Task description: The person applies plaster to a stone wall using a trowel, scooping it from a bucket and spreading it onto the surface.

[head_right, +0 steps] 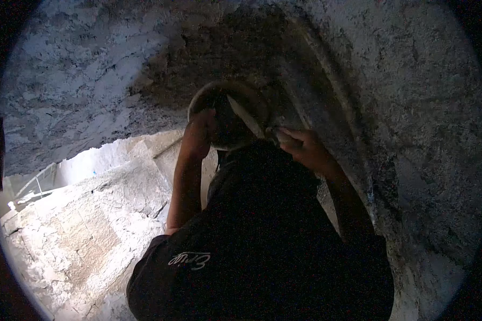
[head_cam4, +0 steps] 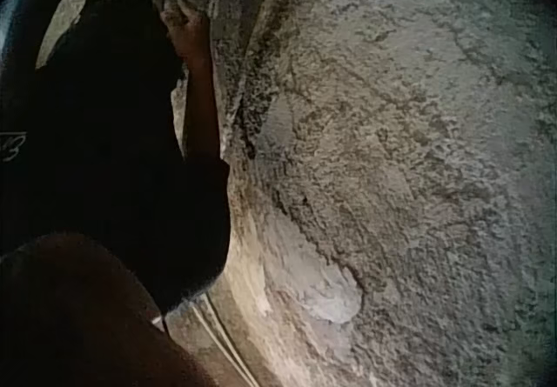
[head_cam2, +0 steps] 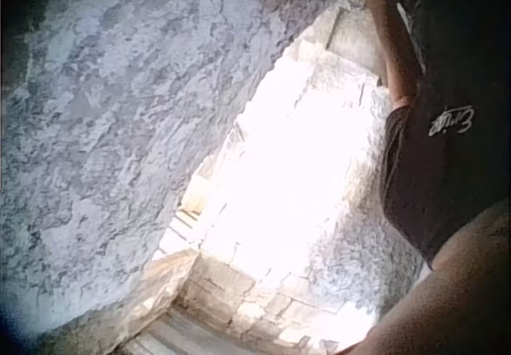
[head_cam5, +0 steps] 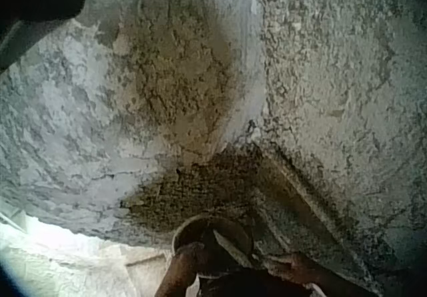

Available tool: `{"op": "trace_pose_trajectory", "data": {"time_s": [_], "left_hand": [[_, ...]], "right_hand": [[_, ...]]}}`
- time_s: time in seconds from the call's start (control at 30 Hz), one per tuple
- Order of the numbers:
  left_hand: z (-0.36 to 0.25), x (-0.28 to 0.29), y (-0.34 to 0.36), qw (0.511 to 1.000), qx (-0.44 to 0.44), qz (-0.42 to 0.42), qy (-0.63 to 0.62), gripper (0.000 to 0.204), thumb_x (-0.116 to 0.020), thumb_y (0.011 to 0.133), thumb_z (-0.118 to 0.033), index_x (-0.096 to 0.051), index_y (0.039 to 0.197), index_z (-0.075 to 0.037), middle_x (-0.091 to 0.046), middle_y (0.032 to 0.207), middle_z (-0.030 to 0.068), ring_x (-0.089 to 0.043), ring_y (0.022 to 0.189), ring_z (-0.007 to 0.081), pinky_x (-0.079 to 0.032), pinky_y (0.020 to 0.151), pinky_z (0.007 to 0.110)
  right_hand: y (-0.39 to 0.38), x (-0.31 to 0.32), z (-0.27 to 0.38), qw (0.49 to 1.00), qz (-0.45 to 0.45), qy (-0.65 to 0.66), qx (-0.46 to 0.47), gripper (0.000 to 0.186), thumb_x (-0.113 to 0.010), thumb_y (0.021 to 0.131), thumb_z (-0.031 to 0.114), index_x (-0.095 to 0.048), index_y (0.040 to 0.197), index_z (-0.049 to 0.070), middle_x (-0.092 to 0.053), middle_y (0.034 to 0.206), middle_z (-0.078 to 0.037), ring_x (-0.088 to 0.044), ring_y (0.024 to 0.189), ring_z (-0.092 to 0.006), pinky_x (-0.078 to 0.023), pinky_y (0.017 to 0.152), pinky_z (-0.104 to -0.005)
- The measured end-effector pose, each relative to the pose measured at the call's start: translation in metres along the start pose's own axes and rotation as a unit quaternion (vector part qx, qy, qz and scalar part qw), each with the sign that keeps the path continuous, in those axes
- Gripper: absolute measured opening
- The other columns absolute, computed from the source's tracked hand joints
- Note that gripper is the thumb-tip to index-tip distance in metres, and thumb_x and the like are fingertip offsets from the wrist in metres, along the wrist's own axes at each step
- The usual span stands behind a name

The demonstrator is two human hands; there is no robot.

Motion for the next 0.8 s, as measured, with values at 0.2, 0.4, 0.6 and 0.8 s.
{"op": "trace_pose_trajectory", "data": {"time_s": [0.2,0.4,0.6,0.8], "left_hand": [[0.01,-0.003,-0.001,0.968,0.11,-0.011,-0.227,0.021,-0.043,0.089,-0.016,-0.054,0.072,-0.009,-0.047,0.063,-0.0012,-0.042,0.056,0.0081,-0.034,0.05,0.025],[0.021,-0.003,0.003,0.931,0.143,0.033,-0.333,0.023,-0.042,0.091,-0.018,-0.057,0.077,-0.006,-0.051,0.065,-0.0001,-0.045,0.059,0.006,-0.036,0.051,0.023],[0.021,0.002,0.001,0.969,0.1,0.004,-0.225,0.02,-0.044,0.09,-0.019,-0.056,0.078,-0.008,-0.048,0.064,-0.002,-0.043,0.055,0.0064,-0.035,0.048,0.023],[0.028,0.01,0.014,0.992,0.034,-0.021,-0.124,0.019,-0.05,0.088,-0.021,-0.056,0.079,-0.006,-0.046,0.064,-0.002,-0.042,0.057,0.0067,-0.035,0.05,0.025]], "right_hand": [[0.002,0.0,0.01,0.988,-0.039,-0.127,0.084,0.046,-0.062,0.087,0.02,-0.051,0.125,-0.002,-0.064,0.08,-0.007,-0.057,0.065,-0.008,-0.048,0.06,-0.0271],[0.002,0.003,-0.008,0.984,-0.019,0.09,-0.152,0.044,-0.061,0.088,0.022,-0.052,0.125,-0.001,-0.063,0.075,-0.006,-0.057,0.067,-0.0077,-0.048,0.06,-0.0268],[0.005,0.0,-0.005,0.989,0.006,0.093,-0.114,0.05,-0.061,0.087,0.022,-0.048,0.129,0.0,-0.057,0.07,-0.002,-0.051,0.059,-0.0065,-0.044,0.055,-0.024],[0.007,0.007,0.012,0.998,-0.055,-0.004,-0.01,0.048,-0.062,0.087,0.022,-0.049,0.129,0.002,-0.058,0.067,-0.001,-0.051,0.055,-0.0062,-0.043,0.051,-0.0239]]}}
Point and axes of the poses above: each hand's wrist, its own y-axis towards the middle knuckle, its own x-axis out of the back of the hand, z = x × y, the point moved 5 cm from there along y, towards the middle knuckle
